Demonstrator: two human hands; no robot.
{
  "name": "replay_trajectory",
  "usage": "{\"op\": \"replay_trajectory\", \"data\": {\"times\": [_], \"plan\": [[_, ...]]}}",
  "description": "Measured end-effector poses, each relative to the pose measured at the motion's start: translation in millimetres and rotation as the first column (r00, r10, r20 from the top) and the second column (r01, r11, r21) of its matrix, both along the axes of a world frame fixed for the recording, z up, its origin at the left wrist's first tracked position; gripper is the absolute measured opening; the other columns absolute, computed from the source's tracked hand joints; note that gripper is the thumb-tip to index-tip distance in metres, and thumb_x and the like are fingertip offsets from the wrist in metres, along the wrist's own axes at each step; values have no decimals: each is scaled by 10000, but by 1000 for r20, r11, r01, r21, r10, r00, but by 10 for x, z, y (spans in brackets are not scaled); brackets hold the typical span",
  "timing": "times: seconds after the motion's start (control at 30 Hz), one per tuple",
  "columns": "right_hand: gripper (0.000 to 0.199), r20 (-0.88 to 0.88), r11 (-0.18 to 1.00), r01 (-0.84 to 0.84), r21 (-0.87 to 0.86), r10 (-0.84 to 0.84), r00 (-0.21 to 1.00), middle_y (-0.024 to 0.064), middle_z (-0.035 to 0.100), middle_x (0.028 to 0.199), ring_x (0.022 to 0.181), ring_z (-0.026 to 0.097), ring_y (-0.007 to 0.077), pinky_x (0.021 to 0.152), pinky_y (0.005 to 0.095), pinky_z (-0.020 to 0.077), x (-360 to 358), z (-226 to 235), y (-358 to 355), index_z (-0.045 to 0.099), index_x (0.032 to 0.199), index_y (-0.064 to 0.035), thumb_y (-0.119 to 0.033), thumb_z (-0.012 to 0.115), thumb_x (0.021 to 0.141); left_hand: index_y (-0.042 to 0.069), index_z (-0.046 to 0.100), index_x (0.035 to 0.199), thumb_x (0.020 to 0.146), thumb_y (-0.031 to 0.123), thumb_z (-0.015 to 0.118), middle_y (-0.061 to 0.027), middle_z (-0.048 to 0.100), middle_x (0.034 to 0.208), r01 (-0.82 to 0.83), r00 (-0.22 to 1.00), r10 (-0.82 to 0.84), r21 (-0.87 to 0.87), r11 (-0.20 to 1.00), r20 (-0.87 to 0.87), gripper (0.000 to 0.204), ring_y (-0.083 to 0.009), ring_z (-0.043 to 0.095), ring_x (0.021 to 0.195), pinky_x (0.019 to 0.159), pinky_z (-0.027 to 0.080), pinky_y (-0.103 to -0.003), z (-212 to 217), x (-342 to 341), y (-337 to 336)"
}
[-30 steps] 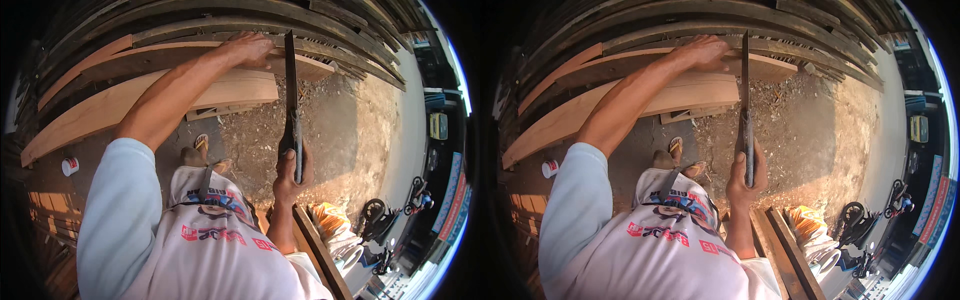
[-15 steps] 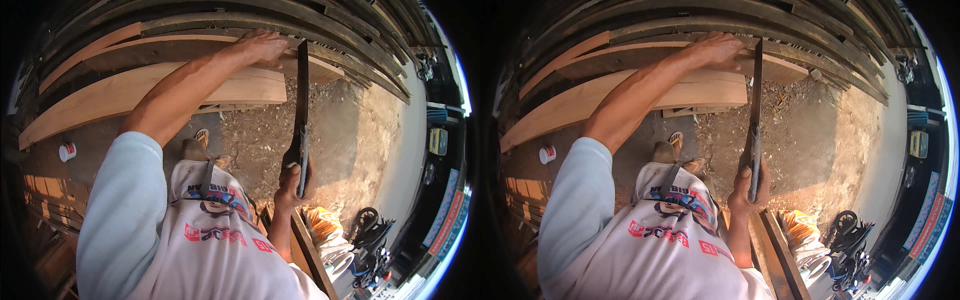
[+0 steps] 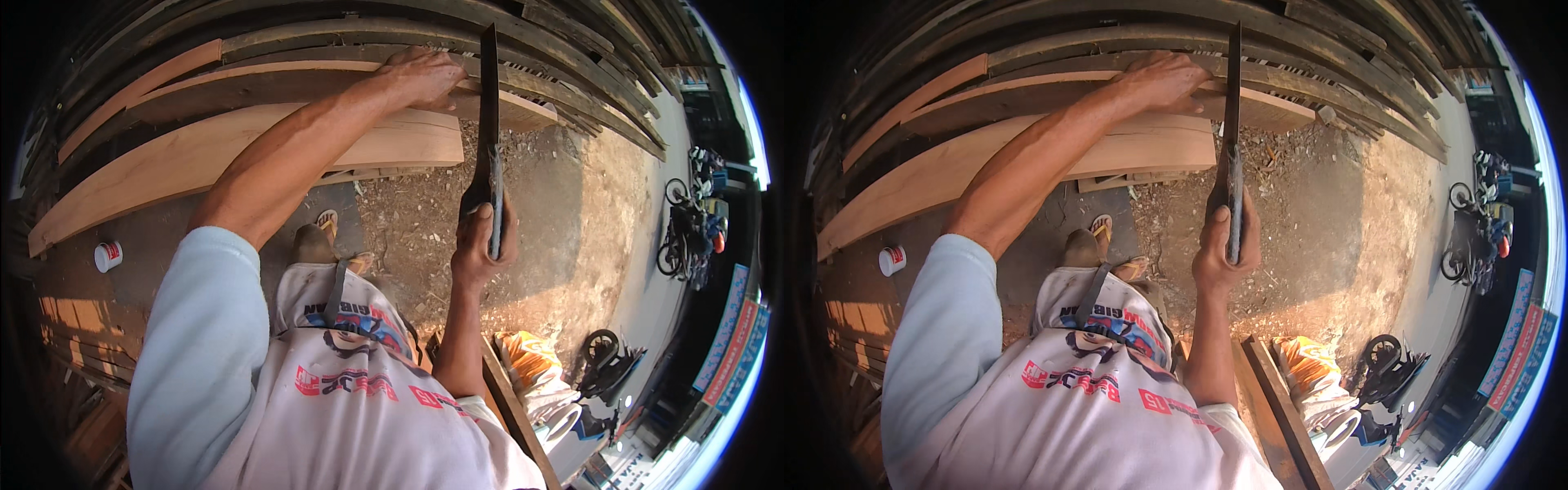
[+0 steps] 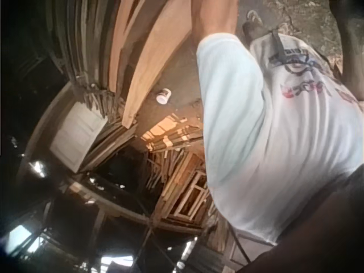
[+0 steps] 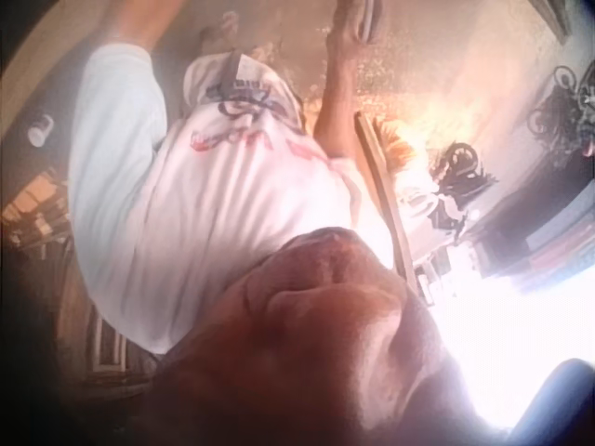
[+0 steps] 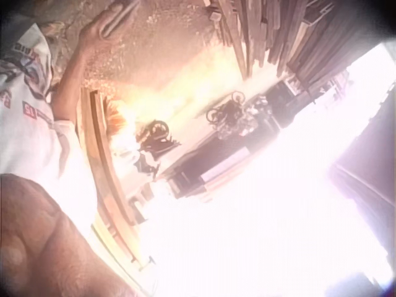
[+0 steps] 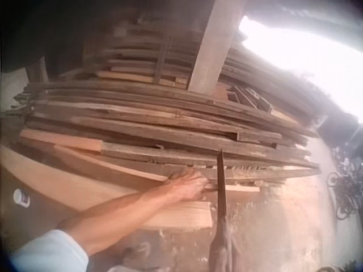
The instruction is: The person uses a hand saw to cut a long wooden plank into smaller pieces on a workbench. They repeatedly position the plank, saw through it, and separate the cut sections.
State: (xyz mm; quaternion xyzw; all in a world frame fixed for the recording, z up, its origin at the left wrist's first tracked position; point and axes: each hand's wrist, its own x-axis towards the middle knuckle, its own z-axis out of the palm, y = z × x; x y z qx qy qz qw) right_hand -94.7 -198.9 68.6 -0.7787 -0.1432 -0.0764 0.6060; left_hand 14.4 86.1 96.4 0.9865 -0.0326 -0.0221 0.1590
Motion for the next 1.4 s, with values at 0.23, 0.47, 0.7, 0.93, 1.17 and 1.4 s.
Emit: {"op": "replay_trajectory", "data": {"times": [0.23,0.47,0.7,0.93,1.17,1.4], "plan": [[475,-85,999,-47,17,48,995,75,739,1046,817,643,101,726,266,529,-99,132,-46,680,1415,47,-305,729,1101,36,763,1216,916,410,857,-195,783,1247,-80,996,79,-17,997,-30,488,-414,738,1227,1008,598,-582,111,30,108],[431,65,999,15,47,-18,998,101,762,1076,865,665,148,775,315,558,432,-91,377,699,1402,35,-275,727,1103,31,766,1189,922,401,850,-209,791,1209,-22,1000,22,-13,1000,14,464,-413,751,1200,1001,606,-584,46,26,-60],[472,40,997,-36,75,33,999,0,662,797,594,516,51,523,239,399,-465,-36,-349,686,1401,38,-322,732,1100,16,749,1248,936,414,848,-218,784,1236,-93,988,92,-2,996,-123,515,-428,741,1209,1047,588,-589,166,109,162],[405,270,1000,-5,9,3,963,72,756,1044,841,636,107,737,293,533,803,-146,604,693,1402,40,-243,711,1113,19,732,1299,956,422,834,-217,775,1265,-27,997,27,4,1000,-68,539,-420,711,1279,1083,568,-591,193,38,-164],[562,-123,986,-104,132,120,985,132,766,1046,746,646,95,643,264,514,-479,72,-501,657,1430,83,-347,747,1081,11,746,1210,945,436,841,-212,791,1186,-101,984,99,-9,995,-147,510,-423,749,1195,1039,587,-603,229,-38,12],[429,109,999,-28,-24,30,994,134,786,1145,980,732,172,859,324,582,520,36,371,705,1416,20,-265,724,1096,27,751,1243,939,477,831,-222,779,1231,-83,997,83,50,995,4,549,-413,740,1221,1029,593,-599,-13,76,11]]}}
